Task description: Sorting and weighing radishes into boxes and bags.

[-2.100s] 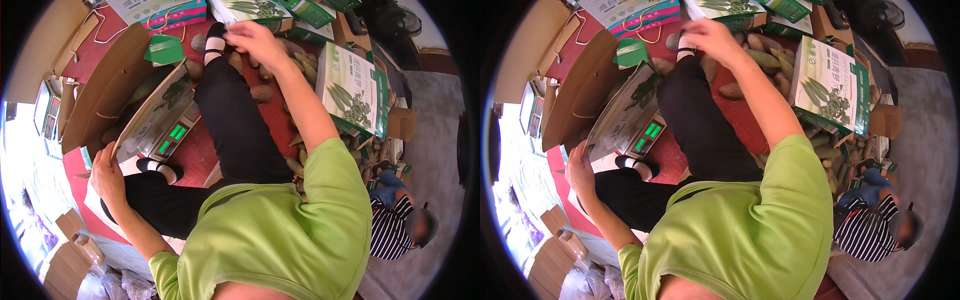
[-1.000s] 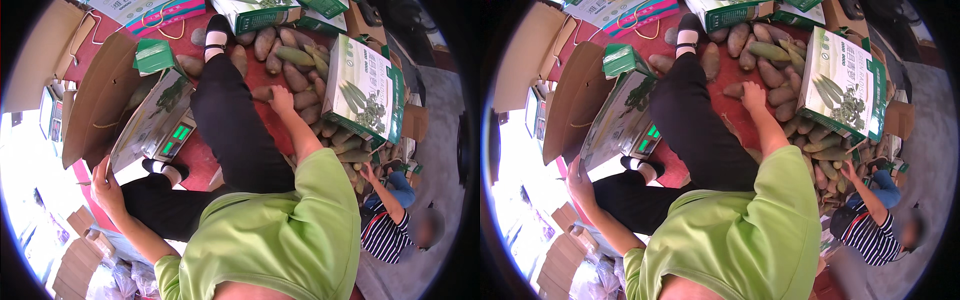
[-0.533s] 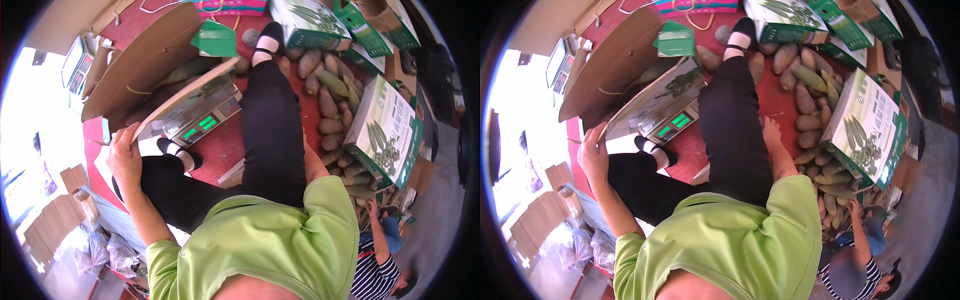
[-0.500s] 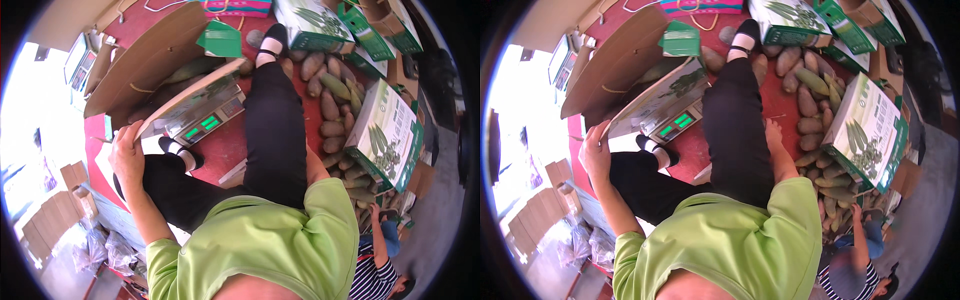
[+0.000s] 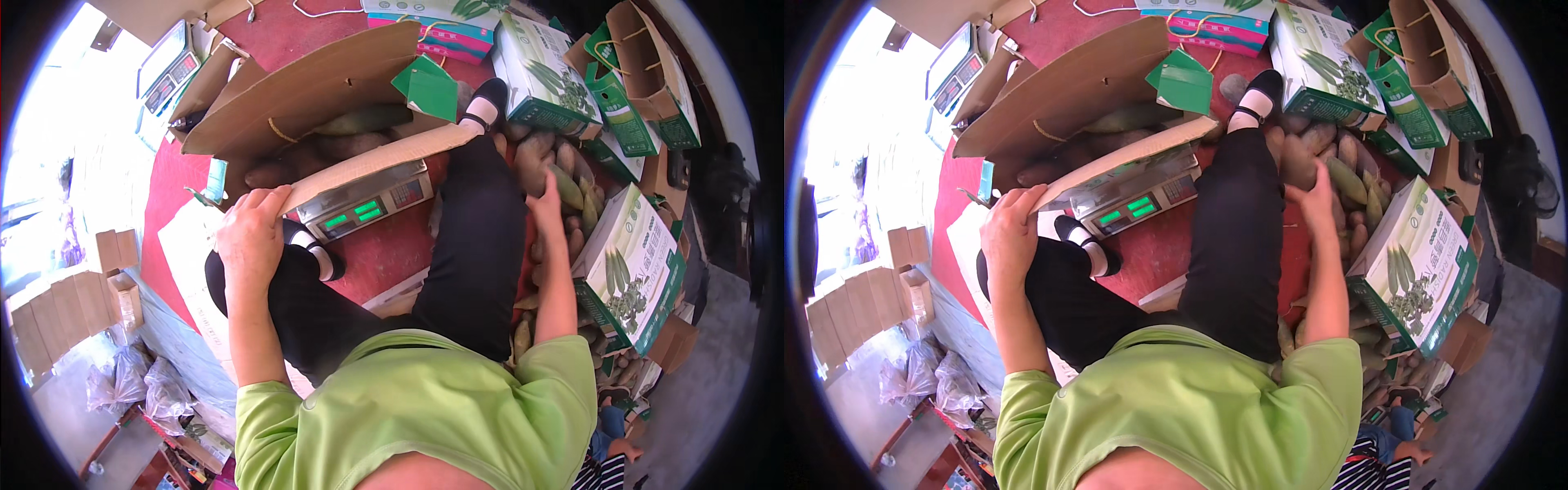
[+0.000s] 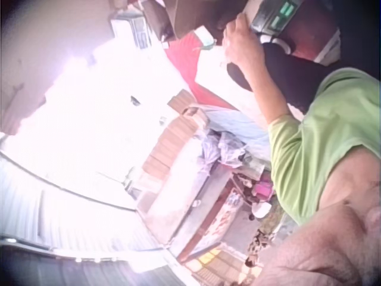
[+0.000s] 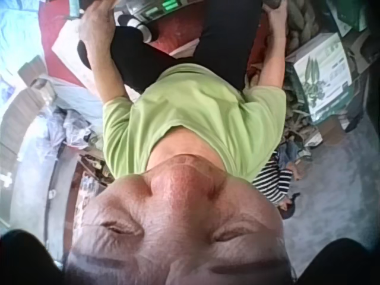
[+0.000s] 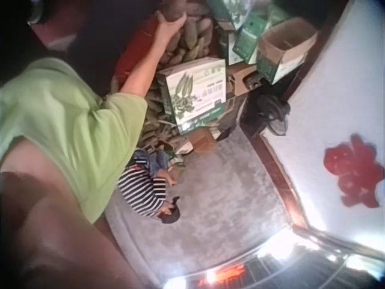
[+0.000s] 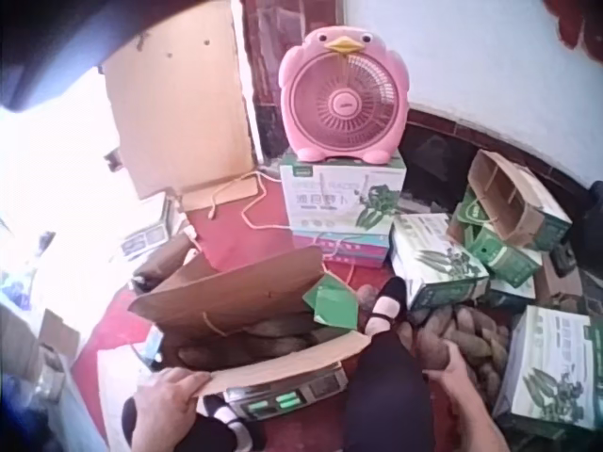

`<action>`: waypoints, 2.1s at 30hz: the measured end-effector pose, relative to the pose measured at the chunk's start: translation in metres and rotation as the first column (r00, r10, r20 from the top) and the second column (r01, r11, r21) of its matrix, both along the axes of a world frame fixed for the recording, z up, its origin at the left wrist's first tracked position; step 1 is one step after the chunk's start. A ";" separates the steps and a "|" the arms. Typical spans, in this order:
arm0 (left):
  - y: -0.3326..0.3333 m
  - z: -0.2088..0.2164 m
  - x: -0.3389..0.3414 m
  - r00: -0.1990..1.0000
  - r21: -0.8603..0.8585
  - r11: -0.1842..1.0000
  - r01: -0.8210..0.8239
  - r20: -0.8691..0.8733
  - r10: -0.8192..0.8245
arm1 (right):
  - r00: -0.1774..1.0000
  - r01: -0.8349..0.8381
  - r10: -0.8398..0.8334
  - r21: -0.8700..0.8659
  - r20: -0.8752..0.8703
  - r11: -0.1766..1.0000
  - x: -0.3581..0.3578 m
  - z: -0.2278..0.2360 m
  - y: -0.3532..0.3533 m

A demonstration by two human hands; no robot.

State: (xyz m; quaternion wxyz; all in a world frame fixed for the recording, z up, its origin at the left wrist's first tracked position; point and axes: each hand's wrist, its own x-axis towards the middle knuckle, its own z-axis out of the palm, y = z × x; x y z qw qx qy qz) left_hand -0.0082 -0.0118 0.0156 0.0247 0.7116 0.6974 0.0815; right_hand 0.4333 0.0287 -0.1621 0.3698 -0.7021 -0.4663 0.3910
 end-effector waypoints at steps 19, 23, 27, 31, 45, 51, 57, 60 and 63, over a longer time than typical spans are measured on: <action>-0.003 0.001 -0.006 0.993 0.023 0.993 0.113 -0.028 -0.112 | 0.301 -0.904 0.791 -0.106 0.532 0.415 -0.251 0.186 0.122; -0.002 -0.002 -0.008 0.991 0.034 0.991 0.133 -0.023 -0.132 | 0.040 -0.895 0.810 -0.339 0.585 0.290 -0.295 0.164 0.133; -0.001 -0.001 -0.007 0.992 -0.001 0.992 0.126 -0.008 -0.126 | 0.024 -0.910 0.822 -0.328 0.569 0.255 -0.329 0.139 0.130; 0.002 -0.002 -0.008 0.990 0.015 0.990 0.137 -0.018 -0.137 | 0.196 -0.933 0.812 -0.151 0.550 0.327 -0.340 0.117 0.137; 0.004 -0.007 -0.006 0.999 -0.060 0.998 0.022 0.031 -0.020 | 0.806 -0.537 0.569 0.205 -0.161 0.818 -0.104 0.179 0.109; 0.008 -0.010 -0.003 0.999 -0.046 0.998 0.045 0.016 -0.044 | 0.965 -0.244 0.244 -0.014 0.093 0.970 0.032 0.035 0.003; 0.007 -0.015 -0.010 1.000 -0.047 0.999 0.020 -0.022 -0.021 | 0.959 -0.003 0.141 -0.489 0.245 0.872 0.091 -0.112 -0.169; 0.007 -0.022 -0.015 0.999 -0.005 1.000 0.031 -0.023 -0.031 | 0.975 0.113 0.044 -0.653 0.219 0.749 0.097 -0.131 -0.234; 0.007 -0.023 -0.016 0.998 0.033 0.997 0.065 -0.027 -0.064 | 0.900 0.318 -0.427 -0.804 0.090 0.502 0.097 -0.124 -0.259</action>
